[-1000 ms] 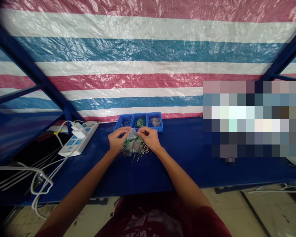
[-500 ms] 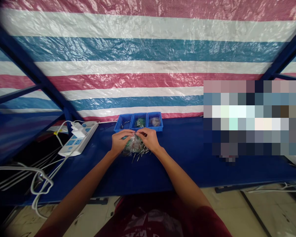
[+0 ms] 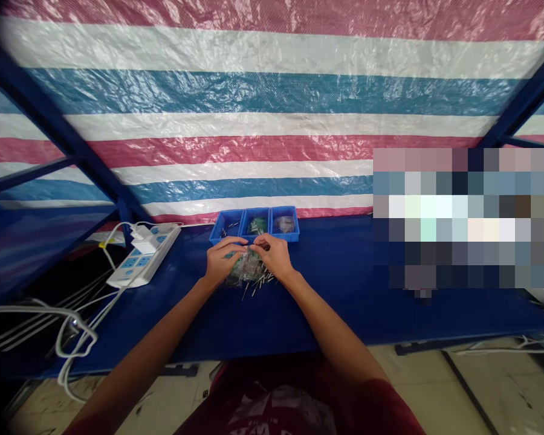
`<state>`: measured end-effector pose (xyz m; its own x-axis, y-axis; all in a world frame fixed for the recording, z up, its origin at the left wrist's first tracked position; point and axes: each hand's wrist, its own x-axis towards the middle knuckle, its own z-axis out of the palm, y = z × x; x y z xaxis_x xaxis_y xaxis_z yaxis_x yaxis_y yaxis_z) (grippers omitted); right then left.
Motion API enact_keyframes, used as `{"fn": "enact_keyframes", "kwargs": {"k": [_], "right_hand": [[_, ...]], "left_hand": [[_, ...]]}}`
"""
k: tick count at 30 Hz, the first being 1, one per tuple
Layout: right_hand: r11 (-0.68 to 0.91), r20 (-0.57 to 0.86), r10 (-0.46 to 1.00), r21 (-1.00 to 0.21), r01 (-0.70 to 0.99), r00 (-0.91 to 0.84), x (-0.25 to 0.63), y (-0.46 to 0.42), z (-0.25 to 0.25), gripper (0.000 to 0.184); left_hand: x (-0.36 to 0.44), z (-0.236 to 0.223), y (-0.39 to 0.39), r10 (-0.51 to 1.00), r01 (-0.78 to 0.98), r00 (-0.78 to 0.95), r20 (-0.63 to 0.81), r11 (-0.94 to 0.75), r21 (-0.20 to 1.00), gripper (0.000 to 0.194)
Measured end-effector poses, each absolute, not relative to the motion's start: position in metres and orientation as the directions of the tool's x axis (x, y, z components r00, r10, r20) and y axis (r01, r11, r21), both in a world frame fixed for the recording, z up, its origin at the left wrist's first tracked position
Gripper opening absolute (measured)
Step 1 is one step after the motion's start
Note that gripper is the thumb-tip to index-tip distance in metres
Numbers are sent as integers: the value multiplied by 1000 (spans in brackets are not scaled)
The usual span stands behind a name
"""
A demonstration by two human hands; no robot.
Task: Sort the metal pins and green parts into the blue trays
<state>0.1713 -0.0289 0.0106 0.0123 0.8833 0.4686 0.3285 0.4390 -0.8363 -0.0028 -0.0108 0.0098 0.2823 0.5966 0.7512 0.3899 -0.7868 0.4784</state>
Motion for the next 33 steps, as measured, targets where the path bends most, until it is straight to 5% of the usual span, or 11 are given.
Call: {"fn": "enact_keyframes", "kwargs": {"k": [25,33], "right_hand": [[581,587,808,-781,230,-46,170,-30,9,21],[429,406,903,-868,248,-142,167,-28,8,28]], "left_hand": [[-2,12,-12,443,415,254,860,-853,317,21],[-3,9,-10,368,370,262,892,-892,260,18]]}}
